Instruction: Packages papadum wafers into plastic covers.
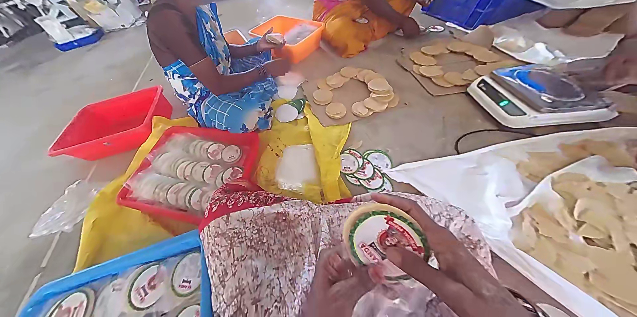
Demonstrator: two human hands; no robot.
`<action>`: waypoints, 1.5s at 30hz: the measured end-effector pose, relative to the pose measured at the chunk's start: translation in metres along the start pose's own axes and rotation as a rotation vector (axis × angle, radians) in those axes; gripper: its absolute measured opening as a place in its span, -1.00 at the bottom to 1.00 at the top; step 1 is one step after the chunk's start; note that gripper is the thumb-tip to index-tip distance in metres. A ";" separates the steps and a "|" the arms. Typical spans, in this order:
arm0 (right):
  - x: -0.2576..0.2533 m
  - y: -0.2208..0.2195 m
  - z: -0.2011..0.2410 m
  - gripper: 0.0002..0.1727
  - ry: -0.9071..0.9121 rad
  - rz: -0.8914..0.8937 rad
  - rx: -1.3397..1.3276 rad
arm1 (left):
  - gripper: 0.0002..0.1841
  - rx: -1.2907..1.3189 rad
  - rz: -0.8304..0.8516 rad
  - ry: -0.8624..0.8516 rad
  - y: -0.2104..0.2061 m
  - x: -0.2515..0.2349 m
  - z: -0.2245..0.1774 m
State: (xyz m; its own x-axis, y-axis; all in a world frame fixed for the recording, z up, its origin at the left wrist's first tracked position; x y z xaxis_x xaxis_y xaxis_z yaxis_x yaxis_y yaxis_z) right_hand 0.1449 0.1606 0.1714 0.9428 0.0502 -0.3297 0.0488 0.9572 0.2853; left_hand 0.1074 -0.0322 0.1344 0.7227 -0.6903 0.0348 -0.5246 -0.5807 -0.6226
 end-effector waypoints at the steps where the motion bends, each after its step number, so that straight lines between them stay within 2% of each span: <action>1: 0.005 0.000 -0.006 -0.30 -0.010 0.046 0.052 | -0.81 0.005 -0.054 0.033 0.001 0.000 0.000; 4: 0.020 0.008 -0.010 -0.19 -0.049 0.234 0.192 | -0.78 -0.018 -0.086 0.054 0.009 -0.003 0.004; 7: 0.025 0.015 -0.017 -0.03 -0.002 0.198 0.200 | -0.69 -0.015 -0.034 0.068 0.010 -0.005 0.006; 10: 0.023 0.006 -0.017 -0.17 0.039 0.182 0.153 | -0.53 -0.010 0.072 0.037 0.012 -0.011 0.010; 13: 0.025 0.001 -0.013 -0.30 0.025 0.250 0.182 | -0.41 -0.041 0.072 0.064 0.016 -0.014 0.014; 17: 0.031 0.000 -0.015 -0.25 0.006 0.235 0.241 | -0.24 -0.102 0.022 0.107 0.017 -0.011 0.014; 21: 0.037 -0.008 -0.016 -0.21 -0.031 0.317 0.207 | -0.22 -0.157 0.002 0.125 0.018 -0.014 0.013; 23: 0.038 -0.009 -0.018 -0.13 -0.089 0.212 0.109 | -0.21 -0.138 0.003 0.068 0.018 -0.015 0.015; 24: 0.039 -0.012 -0.019 -0.14 -0.131 0.102 0.075 | -0.20 -0.126 0.002 0.016 0.018 -0.017 0.015; 25: 0.040 -0.016 -0.020 -0.24 -0.178 -0.021 0.039 | -0.20 -0.117 -0.007 -0.041 0.017 -0.019 0.015; 26: 0.041 -0.020 -0.019 -0.42 -0.216 -0.131 -0.014 | -0.20 -0.116 -0.028 -0.089 0.015 -0.022 0.014; 28: 0.040 -0.024 -0.016 -0.76 -0.230 -0.247 -0.058 | -0.18 -0.142 -0.061 -0.151 0.013 -0.027 0.013; 29: 0.039 -0.025 -0.016 -0.81 -0.210 -0.284 -0.041 | -0.18 -0.158 -0.058 -0.170 0.014 -0.028 0.013; 33: 0.037 -0.024 -0.018 -0.77 -0.089 -0.421 0.086 | -0.34 -0.131 -0.045 -0.136 0.016 -0.024 0.013; 38: 0.036 -0.024 -0.023 -0.83 -0.021 -0.497 0.037 | -0.68 -0.117 -0.087 -0.074 0.022 -0.013 0.024; 41: 0.034 -0.022 -0.019 -0.85 0.021 -0.503 0.056 | -0.75 -0.156 -0.059 -0.194 0.020 -0.013 0.027; 45: 0.031 -0.018 -0.010 -0.85 0.120 -0.490 0.147 | -0.73 -0.469 -0.048 -0.480 0.014 -0.016 0.013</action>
State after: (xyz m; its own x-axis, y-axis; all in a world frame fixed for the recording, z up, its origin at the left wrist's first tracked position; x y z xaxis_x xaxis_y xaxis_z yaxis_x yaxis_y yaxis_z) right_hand 0.1696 0.1474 0.1468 0.7535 -0.3530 -0.5547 0.5287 0.8268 0.1920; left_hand 0.0945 -0.0239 0.1149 0.8133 -0.4530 -0.3652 -0.5482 -0.8069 -0.2201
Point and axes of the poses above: each hand's wrist, its own x-axis away from the middle knuckle, its own y-axis out of the back of the hand, z = x × y, the point moved 1 cm from there along -x, towards the middle knuckle, and after that the axes turned 3 degrees about y, right-handed, at the moved point
